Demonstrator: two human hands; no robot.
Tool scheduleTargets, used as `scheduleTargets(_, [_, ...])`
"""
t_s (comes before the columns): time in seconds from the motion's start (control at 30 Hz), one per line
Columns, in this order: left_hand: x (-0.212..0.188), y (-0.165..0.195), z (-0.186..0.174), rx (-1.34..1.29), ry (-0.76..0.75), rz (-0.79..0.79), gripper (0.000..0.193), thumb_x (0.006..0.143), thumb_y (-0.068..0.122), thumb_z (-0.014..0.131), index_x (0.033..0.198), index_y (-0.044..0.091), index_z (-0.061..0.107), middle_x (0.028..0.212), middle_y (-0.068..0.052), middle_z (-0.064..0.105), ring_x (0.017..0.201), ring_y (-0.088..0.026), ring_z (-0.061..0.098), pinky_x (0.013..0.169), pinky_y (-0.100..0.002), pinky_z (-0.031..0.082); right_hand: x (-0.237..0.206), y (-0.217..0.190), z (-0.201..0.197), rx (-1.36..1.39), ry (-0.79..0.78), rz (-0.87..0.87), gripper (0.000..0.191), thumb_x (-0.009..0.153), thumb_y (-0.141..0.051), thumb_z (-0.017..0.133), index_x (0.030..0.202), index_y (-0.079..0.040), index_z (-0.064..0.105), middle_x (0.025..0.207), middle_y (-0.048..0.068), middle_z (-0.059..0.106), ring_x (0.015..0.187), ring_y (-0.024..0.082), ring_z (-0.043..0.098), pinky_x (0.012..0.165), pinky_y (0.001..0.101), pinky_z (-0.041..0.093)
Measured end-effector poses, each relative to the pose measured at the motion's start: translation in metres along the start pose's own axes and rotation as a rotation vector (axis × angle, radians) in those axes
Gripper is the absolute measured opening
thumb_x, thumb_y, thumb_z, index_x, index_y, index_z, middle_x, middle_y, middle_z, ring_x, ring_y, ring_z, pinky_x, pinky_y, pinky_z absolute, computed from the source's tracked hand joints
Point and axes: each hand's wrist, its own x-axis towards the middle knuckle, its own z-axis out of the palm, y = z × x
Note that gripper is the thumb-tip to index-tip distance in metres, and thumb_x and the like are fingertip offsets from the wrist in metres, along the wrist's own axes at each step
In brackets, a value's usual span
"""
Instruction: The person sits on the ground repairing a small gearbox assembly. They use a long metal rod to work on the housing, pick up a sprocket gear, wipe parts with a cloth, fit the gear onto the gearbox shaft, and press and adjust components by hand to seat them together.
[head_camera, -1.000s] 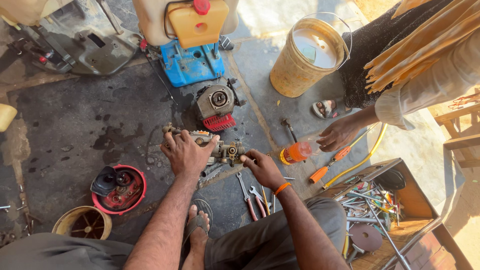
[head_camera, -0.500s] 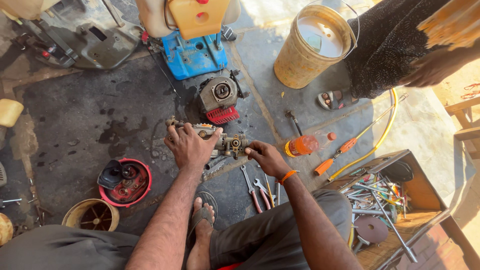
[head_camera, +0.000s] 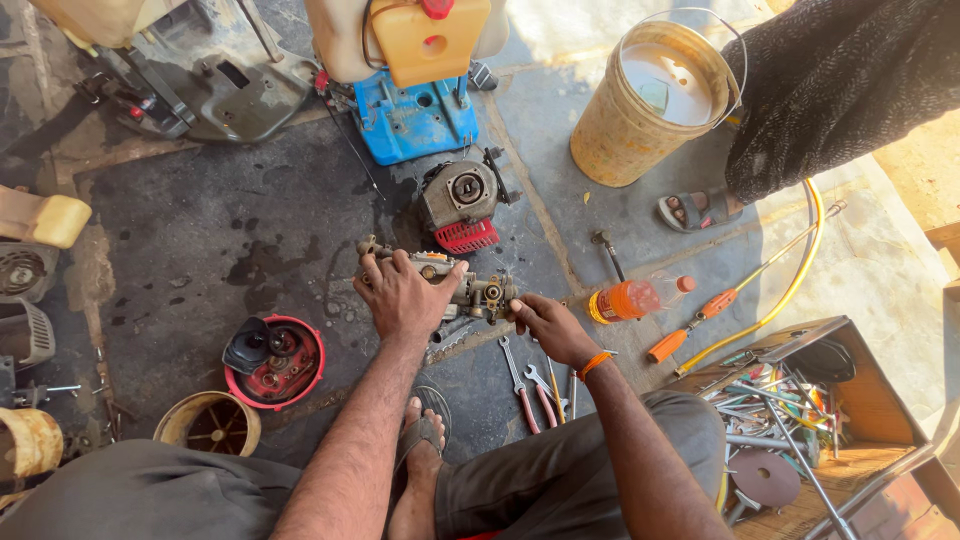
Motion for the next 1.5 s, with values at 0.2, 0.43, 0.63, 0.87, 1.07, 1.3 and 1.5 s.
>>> scheduleTargets(0.2, [0.0, 0.001, -0.001, -0.02, 0.019, -0.007, 0.1, 0.085, 0.085, 0.051, 0.128, -0.005, 0.05, 0.129, -0.029, 0.058, 0.147, -0.041, 0.027, 0.115, -0.072, 0.021, 0.004, 0.0, -0.005, -0.042, -0.013, 0.0, 0.036, 0.106, -0.038, 0.053, 0.109, -0.006, 0.07, 0.081, 0.0, 0.062, 0.078, 0.011, 0.057, 0.073, 0.0314, 0.049])
scheduleTargets(0.43, [-0.001, 0.003, -0.001, -0.018, 0.016, -0.009, 0.101, 0.087, 0.086, 0.051, 0.129, -0.006, 0.051, 0.13, -0.03, 0.058, 0.149, -0.041, 0.025, 0.116, -0.071, 0.021, -0.012, -0.017, -0.001, -0.3, 0.161, -0.146, 0.028, 0.101, -0.034, 0.059, 0.109, -0.009, 0.07, 0.088, 0.007, 0.076, 0.079, 0.021, 0.072, 0.074, 0.0375, 0.055])
scheduleTargets(0.63, [-0.002, 0.002, 0.001, -0.007, 0.089, 0.013, 0.103, 0.084, 0.085, 0.053, 0.129, -0.008, 0.05, 0.127, -0.031, 0.058, 0.146, -0.042, 0.028, 0.114, -0.07, 0.022, -0.025, -0.027, 0.01, -0.604, 0.354, -0.305, 0.02, 0.1, -0.029, 0.062, 0.103, -0.01, 0.069, 0.093, 0.009, 0.071, 0.08, 0.034, 0.069, 0.068, 0.0465, 0.053])
scheduleTargets(0.87, [-0.001, 0.0, 0.002, -0.009, 0.055, 0.003, 0.101, 0.086, 0.085, 0.05, 0.127, -0.007, 0.052, 0.127, -0.03, 0.059, 0.147, -0.042, 0.03, 0.114, -0.07, 0.024, -0.03, -0.024, 0.012, -0.864, 0.449, -0.531, 0.014, 0.093, -0.014, 0.059, 0.105, -0.011, 0.066, 0.09, 0.007, 0.068, 0.083, 0.029, 0.069, 0.071, 0.0439, 0.054])
scheduleTargets(1.07, [0.002, -0.004, 0.006, 0.021, 0.033, 0.018, 0.1, 0.089, 0.085, 0.047, 0.128, -0.008, 0.051, 0.128, -0.032, 0.058, 0.147, -0.042, 0.03, 0.115, -0.07, 0.023, -0.028, -0.023, 0.016, -0.805, 0.438, -0.393, 0.019, 0.097, -0.025, 0.061, 0.103, -0.008, 0.066, 0.091, 0.008, 0.068, 0.081, 0.029, 0.069, 0.07, 0.0428, 0.053])
scheduleTargets(1.3, [0.001, -0.004, 0.007, -0.003, 0.045, 0.022, 0.1, 0.088, 0.084, 0.049, 0.129, -0.008, 0.051, 0.129, -0.031, 0.057, 0.147, -0.042, 0.028, 0.115, -0.071, 0.021, -0.002, -0.005, -0.002, -0.226, 0.074, -0.061, 0.045, 0.106, -0.045, 0.049, 0.1, -0.006, 0.069, 0.081, 0.005, 0.07, 0.074, 0.019, 0.066, 0.07, 0.0357, 0.052])
scheduleTargets(1.5, [-0.001, -0.003, 0.005, 0.003, 0.034, 0.012, 0.098, 0.089, 0.083, 0.05, 0.127, -0.007, 0.051, 0.129, -0.03, 0.058, 0.148, -0.041, 0.027, 0.116, -0.071, 0.022, 0.008, 0.006, -0.008, -0.089, -0.063, 0.019, 0.045, 0.109, -0.043, 0.049, 0.105, -0.005, 0.072, 0.084, 0.005, 0.068, 0.078, 0.016, 0.061, 0.072, 0.0376, 0.052])
